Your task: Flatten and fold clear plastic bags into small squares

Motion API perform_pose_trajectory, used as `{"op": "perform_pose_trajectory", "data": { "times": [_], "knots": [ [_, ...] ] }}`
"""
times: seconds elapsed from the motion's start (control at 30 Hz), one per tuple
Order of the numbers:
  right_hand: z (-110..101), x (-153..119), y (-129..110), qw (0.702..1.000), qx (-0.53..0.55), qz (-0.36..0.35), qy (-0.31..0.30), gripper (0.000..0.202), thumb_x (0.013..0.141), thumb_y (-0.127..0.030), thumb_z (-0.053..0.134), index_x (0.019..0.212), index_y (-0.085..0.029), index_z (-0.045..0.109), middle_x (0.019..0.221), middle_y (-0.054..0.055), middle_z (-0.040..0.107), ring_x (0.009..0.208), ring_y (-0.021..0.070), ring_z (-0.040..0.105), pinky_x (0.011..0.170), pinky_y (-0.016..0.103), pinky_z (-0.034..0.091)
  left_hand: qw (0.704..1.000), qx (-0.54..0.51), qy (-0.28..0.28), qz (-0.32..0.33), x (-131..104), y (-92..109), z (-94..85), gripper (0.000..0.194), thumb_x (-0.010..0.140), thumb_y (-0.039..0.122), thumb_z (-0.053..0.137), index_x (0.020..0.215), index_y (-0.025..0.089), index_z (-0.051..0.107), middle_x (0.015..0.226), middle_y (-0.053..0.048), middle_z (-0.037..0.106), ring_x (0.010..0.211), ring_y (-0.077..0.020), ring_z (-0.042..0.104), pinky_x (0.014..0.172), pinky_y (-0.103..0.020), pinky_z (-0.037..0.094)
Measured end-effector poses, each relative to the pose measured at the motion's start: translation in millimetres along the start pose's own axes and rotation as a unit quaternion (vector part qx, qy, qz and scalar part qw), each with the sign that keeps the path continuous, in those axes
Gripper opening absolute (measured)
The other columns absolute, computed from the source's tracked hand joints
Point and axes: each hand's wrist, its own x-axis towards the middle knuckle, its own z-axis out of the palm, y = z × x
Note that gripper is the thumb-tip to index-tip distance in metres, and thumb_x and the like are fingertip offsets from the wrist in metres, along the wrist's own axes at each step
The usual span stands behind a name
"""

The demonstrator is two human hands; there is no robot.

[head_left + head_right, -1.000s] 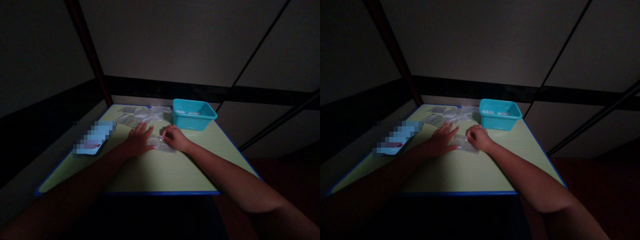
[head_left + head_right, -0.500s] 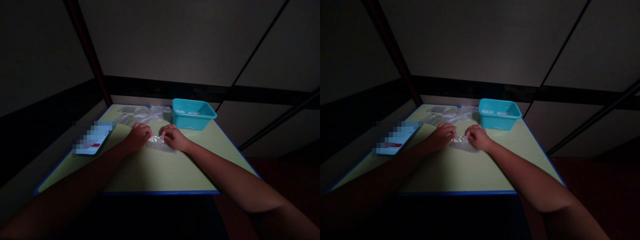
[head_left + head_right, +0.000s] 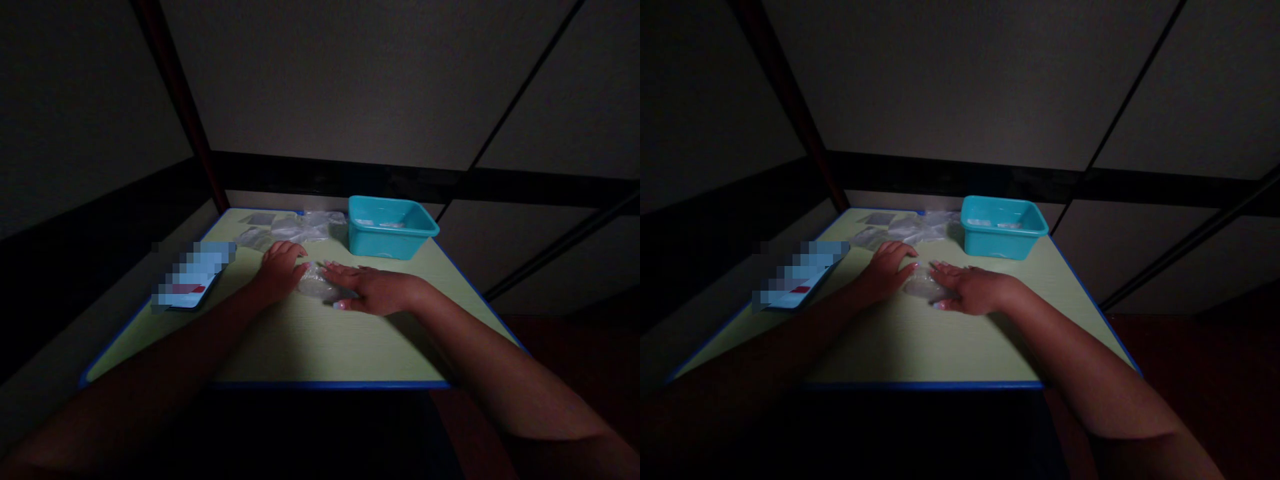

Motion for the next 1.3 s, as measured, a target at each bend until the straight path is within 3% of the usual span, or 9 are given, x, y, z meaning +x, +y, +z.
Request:
{"op": "perform_pose_trajectory", "data": {
  "times": [0.13,0.33,0.43,0.57,0.67,0.8,1.03,1.17,1.3],
  "knots": [
    [14.0,-0.9,-6.7,0.998,-0.029,0.042,-0.028,0.086,0.081,-0.062,0.052,0.149,-0.017,0.022,0.153,0.018,0.014,0.140,0.0354,0.016,0.109,0.058,0.017,0.999,-0.024,0.013,0.046,-6.0,11.6,-1.7,0.041,0.088,0.035,0.042,0.122,0.015,0.050,0.135,-0.014,0.049,0.133,-0.0264,0.035,0.109,-0.048,0.025],
    [26.4,5.6,-17.3,0.996,-0.027,0.059,-0.066,0.086,0.080,-0.067,0.050,0.147,-0.018,0.028,0.152,0.020,0.016,0.140,0.0365,0.016,0.109,0.062,0.008,0.983,-0.043,-0.136,0.116,-20.4,29.6,-1.6,0.055,0.092,0.037,0.035,0.143,0.017,0.031,0.151,-0.013,0.030,0.140,-0.0263,0.024,0.112,-0.053,0.013],
    [26.6,5.3,-18.8,0.995,-0.030,0.059,-0.078,0.084,0.081,-0.064,0.052,0.147,-0.019,0.027,0.153,0.020,0.013,0.140,0.0357,0.012,0.110,0.061,0.004,0.978,-0.041,-0.166,0.118,-22.5,30.1,0.5,0.056,0.092,0.038,0.035,0.144,0.018,0.027,0.151,-0.013,0.029,0.140,-0.0276,0.024,0.111,-0.057,0.011],
    [16.0,2.7,-12.9,0.999,-0.008,0.018,-0.041,0.079,0.084,-0.058,0.053,0.148,-0.021,0.025,0.153,0.017,0.016,0.141,0.0324,0.016,0.112,0.058,0.007,0.989,-0.036,-0.103,0.096,-13.7,18.3,2.7,0.047,0.092,0.033,0.036,0.135,0.015,0.042,0.142,-0.014,0.044,0.133,-0.0261,0.035,0.109,-0.052,0.021],
    [-1.4,-1.7,-3.4,1.000,-0.002,0.014,-0.001,0.073,0.089,-0.053,0.047,0.149,-0.022,0.021,0.154,0.013,0.018,0.141,0.0301,0.016,0.111,0.057,0.015,0.995,-0.033,-0.033,0.093,-3.0,5.0,0.6,0.034,0.088,0.032,0.042,0.111,0.014,0.059,0.119,-0.013,0.060,0.118,-0.0243,0.048,0.104,-0.042,0.032],
    [-16.0,-14.4,9.1,0.997,-0.013,0.031,0.065,0.064,0.090,-0.043,0.050,0.146,-0.021,0.029,0.149,0.012,0.034,0.136,0.0274,0.031,0.110,0.047,0.028,0.996,-0.029,-0.006,0.086,4.7,-7.0,-1.4,0.019,0.083,0.030,0.050,0.092,0.018,0.062,0.101,-0.008,0.063,0.104,-0.0226,0.053,0.099,-0.039,0.035],
    [2.8,-35.3,9.6,0.998,-0.015,0.055,-0.022,0.075,0.089,-0.045,0.051,0.150,-0.022,0.013,0.156,0.010,0.008,0.142,0.0269,0.010,0.112,0.053,0.016,0.994,-0.054,-0.012,0.093,6.5,-8.0,7.4,0.006,0.077,0.019,0.053,0.072,0.019,0.057,0.092,-0.006,0.063,0.100,-0.0216,0.052,0.095,-0.037,0.036],
    [10.4,-31.5,2.0,0.997,-0.027,0.071,-0.026,0.076,0.090,-0.047,0.050,0.150,-0.026,0.009,0.156,0.010,0.005,0.143,0.0263,0.006,0.111,0.056,0.013,0.993,-0.074,0.010,0.087,8.6,-4.1,3.6,0.008,0.076,0.019,0.049,0.070,0.019,0.054,0.086,-0.006,0.063,0.095,-0.0220,0.053,0.092,-0.038,0.038],
    [12.7,-26.9,-5.5,0.997,-0.024,0.061,-0.039,0.080,0.087,-0.045,0.055,0.150,-0.025,0.009,0.155,0.012,0.006,0.143,0.0268,0.006,0.110,0.058,0.011,0.988,-0.154,-0.012,0.016,8.4,0.1,-3.6,0.010,0.077,0.026,0.046,0.074,0.019,0.054,0.073,-0.002,0.061,0.073,-0.0179,0.056,0.070,-0.030,0.044]
  ]
}}
